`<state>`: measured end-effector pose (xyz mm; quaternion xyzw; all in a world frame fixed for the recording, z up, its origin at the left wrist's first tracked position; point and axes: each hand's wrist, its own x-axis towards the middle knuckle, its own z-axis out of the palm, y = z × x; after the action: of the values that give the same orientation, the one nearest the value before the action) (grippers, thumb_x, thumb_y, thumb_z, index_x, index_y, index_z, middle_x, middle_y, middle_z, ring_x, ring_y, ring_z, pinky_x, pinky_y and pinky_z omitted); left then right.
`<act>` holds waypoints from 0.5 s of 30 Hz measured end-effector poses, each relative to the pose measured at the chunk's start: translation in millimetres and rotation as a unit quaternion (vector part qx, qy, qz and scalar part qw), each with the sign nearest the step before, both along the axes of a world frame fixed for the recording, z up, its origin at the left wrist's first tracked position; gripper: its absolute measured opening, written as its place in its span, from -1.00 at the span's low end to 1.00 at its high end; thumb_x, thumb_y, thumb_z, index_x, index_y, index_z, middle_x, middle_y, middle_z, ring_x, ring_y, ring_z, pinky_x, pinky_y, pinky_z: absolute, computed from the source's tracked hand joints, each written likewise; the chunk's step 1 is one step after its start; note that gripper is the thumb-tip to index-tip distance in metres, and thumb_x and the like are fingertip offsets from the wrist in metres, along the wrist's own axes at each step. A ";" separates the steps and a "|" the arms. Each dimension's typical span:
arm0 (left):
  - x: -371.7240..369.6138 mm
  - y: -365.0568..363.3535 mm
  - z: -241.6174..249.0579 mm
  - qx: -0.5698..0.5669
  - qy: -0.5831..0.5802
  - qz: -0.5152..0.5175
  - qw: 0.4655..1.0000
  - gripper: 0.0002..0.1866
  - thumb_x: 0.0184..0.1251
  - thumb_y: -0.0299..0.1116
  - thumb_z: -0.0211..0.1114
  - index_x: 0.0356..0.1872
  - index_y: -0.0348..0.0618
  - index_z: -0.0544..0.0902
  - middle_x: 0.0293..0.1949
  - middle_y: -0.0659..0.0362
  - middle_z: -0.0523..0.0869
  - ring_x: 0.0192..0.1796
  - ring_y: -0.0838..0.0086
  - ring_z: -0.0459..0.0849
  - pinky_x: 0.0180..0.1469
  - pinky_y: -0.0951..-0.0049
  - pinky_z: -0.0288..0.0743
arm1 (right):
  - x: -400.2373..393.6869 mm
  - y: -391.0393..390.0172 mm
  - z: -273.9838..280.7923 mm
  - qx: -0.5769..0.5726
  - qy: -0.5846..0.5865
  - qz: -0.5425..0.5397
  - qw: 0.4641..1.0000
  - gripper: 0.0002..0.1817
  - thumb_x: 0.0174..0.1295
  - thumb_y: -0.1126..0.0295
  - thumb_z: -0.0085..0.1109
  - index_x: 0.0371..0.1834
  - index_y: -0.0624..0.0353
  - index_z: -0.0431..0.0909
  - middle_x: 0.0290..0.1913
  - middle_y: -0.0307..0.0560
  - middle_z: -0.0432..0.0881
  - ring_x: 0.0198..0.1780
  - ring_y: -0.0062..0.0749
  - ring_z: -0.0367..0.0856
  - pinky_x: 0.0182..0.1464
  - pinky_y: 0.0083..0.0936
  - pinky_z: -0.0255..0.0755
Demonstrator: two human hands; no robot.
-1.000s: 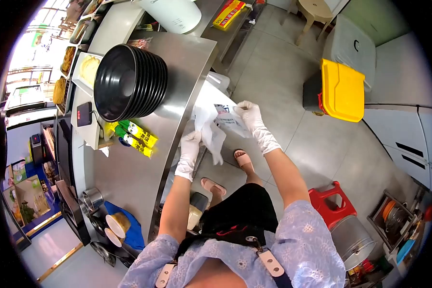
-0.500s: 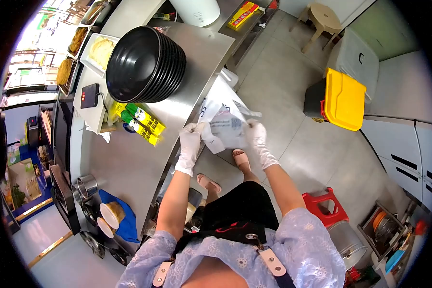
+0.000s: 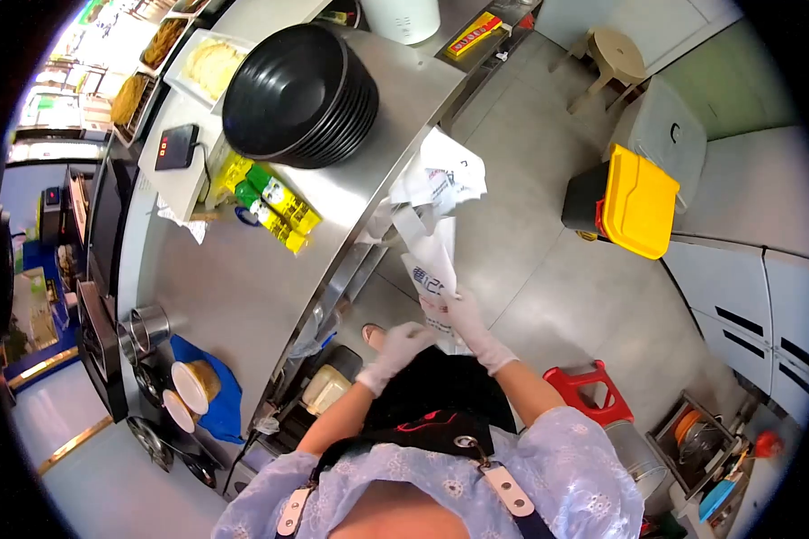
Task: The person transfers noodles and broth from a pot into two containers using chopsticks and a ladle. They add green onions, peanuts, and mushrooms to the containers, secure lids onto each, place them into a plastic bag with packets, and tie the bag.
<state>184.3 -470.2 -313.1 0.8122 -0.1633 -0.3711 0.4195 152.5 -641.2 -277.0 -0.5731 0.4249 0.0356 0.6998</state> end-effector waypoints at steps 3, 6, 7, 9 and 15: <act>44.1 29.4 59.4 -0.048 0.254 0.274 0.926 -0.63 0.43 -0.12 0.11 -0.34 -0.27 0.64 -0.44 0.21 0.66 -0.42 0.48 0.57 -0.35 0.46 0.51 | -21.5 -4.8 24.7 -0.279 -0.089 0.188 0.938 -0.64 0.11 0.42 0.19 0.02 0.20 0.57 -0.28 -0.08 0.64 -0.30 -0.30 0.61 -0.24 -0.34 0.47; 96.6 54.0 108.0 -0.145 0.205 0.374 0.893 -0.54 0.46 -0.02 0.04 -0.10 -0.27 0.62 -0.24 0.16 0.69 -0.26 0.54 0.62 -0.21 0.55 0.48 | -3.2 16.5 106.0 -0.539 -0.174 0.390 0.726 -0.39 -0.04 0.41 0.18 0.23 0.01 0.47 -0.32 -0.15 0.55 -0.33 -0.24 0.54 -0.29 -0.33 0.44; 107.3 61.8 128.8 -0.150 0.067 0.405 0.899 -0.59 0.47 -0.08 0.06 -0.08 -0.29 0.60 -0.17 0.16 0.68 -0.17 0.58 0.60 -0.17 0.58 0.46 | 4.9 26.9 128.6 -0.592 -0.206 0.439 0.644 -0.39 -0.01 0.40 0.14 0.24 0.00 0.44 -0.32 -0.18 0.53 -0.32 -0.29 0.53 -0.30 -0.36 0.44; 122.4 92.8 174.3 -0.217 -0.185 0.332 0.899 -0.61 0.45 -0.14 0.09 0.01 -0.30 0.55 -0.21 0.14 0.66 -0.15 0.57 0.58 -0.12 0.56 0.46 | 19.6 47.8 154.8 -0.633 -0.239 0.512 0.529 -0.40 0.05 0.38 0.05 0.28 -0.01 0.40 -0.33 -0.22 0.46 -0.35 -0.36 0.50 -0.30 -0.42 0.41; 116.0 207.9 243.6 -0.073 0.101 0.396 0.910 -0.30 0.27 0.02 0.29 0.21 -0.40 0.36 -0.14 0.03 0.62 -0.16 0.47 0.62 -0.21 0.55 0.53 | 55.7 124.4 199.1 -0.645 -0.284 0.566 0.427 -0.35 0.04 0.36 0.08 0.33 0.02 0.33 -0.29 -0.15 0.46 -0.31 -0.34 0.50 -0.31 -0.41 0.40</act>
<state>300.3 -262.3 -69.4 0.7356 0.1882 -0.2416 0.6043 208.2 -516.8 -77.9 -0.9470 -0.3189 -0.0253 0.0293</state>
